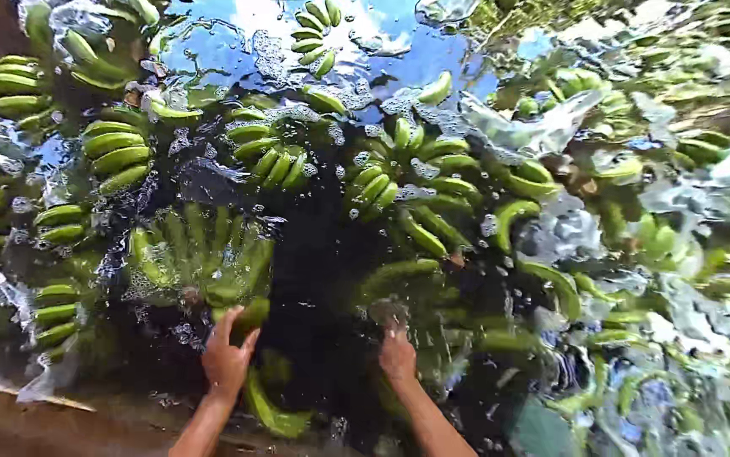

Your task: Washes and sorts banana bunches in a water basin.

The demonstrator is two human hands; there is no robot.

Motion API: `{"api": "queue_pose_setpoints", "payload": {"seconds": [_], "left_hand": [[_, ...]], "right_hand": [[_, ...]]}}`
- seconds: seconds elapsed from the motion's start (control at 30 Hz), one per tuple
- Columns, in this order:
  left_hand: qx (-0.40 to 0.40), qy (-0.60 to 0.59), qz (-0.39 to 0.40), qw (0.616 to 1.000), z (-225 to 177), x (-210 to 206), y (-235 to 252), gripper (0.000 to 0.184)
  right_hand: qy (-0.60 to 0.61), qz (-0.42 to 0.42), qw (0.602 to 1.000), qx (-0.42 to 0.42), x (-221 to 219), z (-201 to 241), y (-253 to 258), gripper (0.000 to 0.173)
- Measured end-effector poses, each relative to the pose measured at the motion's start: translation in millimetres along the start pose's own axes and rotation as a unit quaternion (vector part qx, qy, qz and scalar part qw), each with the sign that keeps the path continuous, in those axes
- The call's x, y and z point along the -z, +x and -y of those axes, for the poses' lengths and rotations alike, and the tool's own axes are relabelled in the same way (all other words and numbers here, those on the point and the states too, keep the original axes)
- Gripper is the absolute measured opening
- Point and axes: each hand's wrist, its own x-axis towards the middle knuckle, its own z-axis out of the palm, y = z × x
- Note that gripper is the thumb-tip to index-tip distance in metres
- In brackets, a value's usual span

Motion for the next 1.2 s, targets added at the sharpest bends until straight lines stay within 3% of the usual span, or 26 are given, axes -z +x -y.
{"api": "queue_pose_setpoints", "payload": {"seconds": [0.03, 0.1, 0.2, 0.27, 0.33, 0.4, 0.5, 0.6, 0.67, 0.77, 0.83, 0.9, 0.97, 1.03, 1.1, 1.17, 1.2], "left_hand": [[0.023, -0.088, -0.035, 0.995, 4, -10, -18, 0.078], [0.165, -0.220, -0.097, 0.957, 4, -25, -29, 0.098], [0.434, -0.367, -0.143, 0.810, 12, -51, -3, 0.079], [0.531, -0.398, -0.151, 0.732, 29, -70, 5, 0.076], [0.571, -0.402, -0.176, 0.694, 42, -87, -1, 0.070], [0.571, -0.392, -0.180, 0.699, 50, -94, -9, 0.069], [0.537, -0.334, -0.111, 0.766, 70, -88, -18, 0.061], [0.531, -0.257, -0.128, 0.797, 85, -69, -6, 0.059], [0.507, -0.212, -0.136, 0.824, 105, -58, 0, 0.062], [0.497, -0.134, -0.122, 0.849, 124, -41, 17, 0.067], [0.465, -0.075, -0.101, 0.876, 127, -24, 29, 0.065], [0.422, -0.106, -0.108, 0.894, 129, -13, 44, 0.070], [0.406, -0.145, -0.126, 0.893, 128, -11, 55, 0.074], [0.394, -0.173, -0.162, 0.888, 126, -16, 58, 0.079], [0.371, -0.217, -0.197, 0.881, 112, -28, 53, 0.080], [0.390, -0.273, -0.169, 0.863, 85, -35, 36, 0.082], [0.406, -0.308, -0.146, 0.848, 73, -37, 25, 0.077]], "right_hand": [[0.032, -0.040, 0.998, 0.035, 1, -4, -1, 0.068], [0.092, -0.112, 0.980, 0.134, 2, -6, -1, 0.058], [0.140, -0.075, 0.963, 0.217, 12, 18, 11, 0.044], [0.150, -0.007, 0.963, 0.223, 19, 53, 32, 0.047], [0.142, 0.054, 0.964, 0.218, 20, 90, 55, 0.056], [0.138, 0.087, 0.965, 0.207, 19, 127, 76, 0.069], [0.170, 0.101, 0.960, 0.199, 12, 179, 96, 0.089], [0.183, 0.144, 0.951, 0.202, -7, 227, 111, 0.104], [0.158, 0.175, 0.954, 0.187, -26, 251, 120, 0.104], [0.058, 0.231, 0.962, 0.131, -45, 263, 126, 0.079], [0.068, 0.250, 0.961, 0.093, -63, 239, 124, 0.055], [0.150, 0.227, 0.960, 0.065, -82, 194, 108, 0.043], [0.212, 0.192, 0.958, 0.021, -87, 143, 66, 0.045], [0.194, 0.181, 0.964, 0.009, -93, 98, 23, 0.050], [0.220, 0.184, 0.958, -0.026, -78, 73, -10, 0.049], [0.376, 0.133, 0.910, -0.109, -48, 57, -32, 0.027], [0.489, 0.115, 0.856, -0.120, -23, 50, -37, 0.023]]}}
